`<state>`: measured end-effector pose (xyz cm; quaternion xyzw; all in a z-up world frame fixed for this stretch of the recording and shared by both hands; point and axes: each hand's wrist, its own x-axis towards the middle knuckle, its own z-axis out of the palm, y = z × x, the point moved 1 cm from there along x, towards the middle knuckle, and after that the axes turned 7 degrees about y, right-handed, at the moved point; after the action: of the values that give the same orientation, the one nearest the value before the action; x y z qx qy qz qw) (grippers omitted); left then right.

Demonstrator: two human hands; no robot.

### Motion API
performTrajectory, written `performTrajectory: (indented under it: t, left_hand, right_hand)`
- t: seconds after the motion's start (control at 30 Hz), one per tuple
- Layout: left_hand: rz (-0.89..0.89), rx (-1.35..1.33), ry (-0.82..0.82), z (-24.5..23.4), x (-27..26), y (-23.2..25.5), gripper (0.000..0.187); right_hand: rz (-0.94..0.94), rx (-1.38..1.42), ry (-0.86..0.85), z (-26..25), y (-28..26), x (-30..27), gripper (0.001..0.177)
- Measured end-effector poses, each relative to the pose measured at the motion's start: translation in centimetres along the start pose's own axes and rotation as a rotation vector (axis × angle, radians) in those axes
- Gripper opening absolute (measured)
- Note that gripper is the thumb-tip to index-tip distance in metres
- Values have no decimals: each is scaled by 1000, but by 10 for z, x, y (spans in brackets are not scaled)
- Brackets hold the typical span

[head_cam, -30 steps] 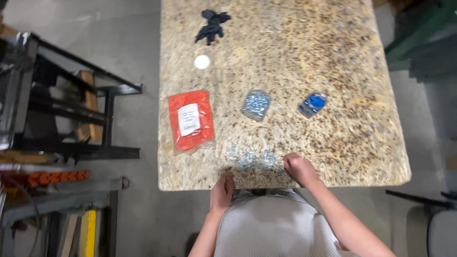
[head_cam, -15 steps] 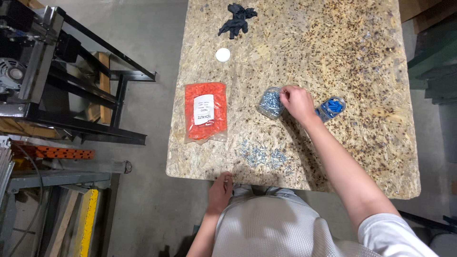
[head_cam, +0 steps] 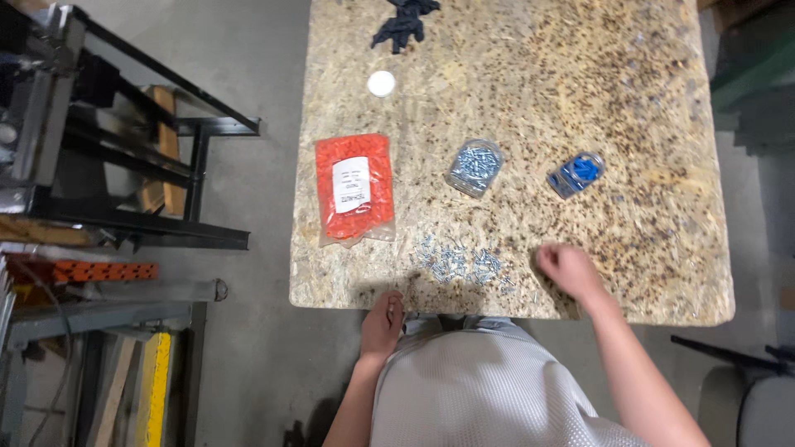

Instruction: The person repeatedly picks up small metal fasteners from a pile on a workbench and places them into a clear plastic bag. The person uses both hands to gather and transfer the fasteners. The task continues throughout the clip without a visible final state.

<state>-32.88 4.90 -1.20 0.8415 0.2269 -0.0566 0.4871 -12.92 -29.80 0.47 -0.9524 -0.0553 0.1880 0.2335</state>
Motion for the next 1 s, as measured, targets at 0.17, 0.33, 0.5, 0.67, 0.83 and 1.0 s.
performTrajectory:
  t: [0.17, 0.33, 0.5, 0.67, 0.83, 1.0]
  left_hand:
    - [14, -33, -40, 3, 21, -4, 22]
    - [58, 21, -69, 3, 36, 9, 22]
    - [58, 91, -86, -1, 46, 21, 27]
    - [72, 164, -27, 3, 56, 14, 25]
    - [156, 262, 26, 11, 81, 6, 28]
    - [293, 527, -64, 35, 120, -20, 17]
  right_hand:
    - [68, -2, -49, 31, 40, -38, 25]
    - [174, -32, -20, 82, 60, -44, 26]
    - [266, -178, -7, 130, 91, -30, 20]
    - [275, -113, 7, 103, 56, -39, 23]
    - [227, -38, 64, 79, 22, -16, 21]
    - [61, 120, 212, 16, -52, 13, 17]
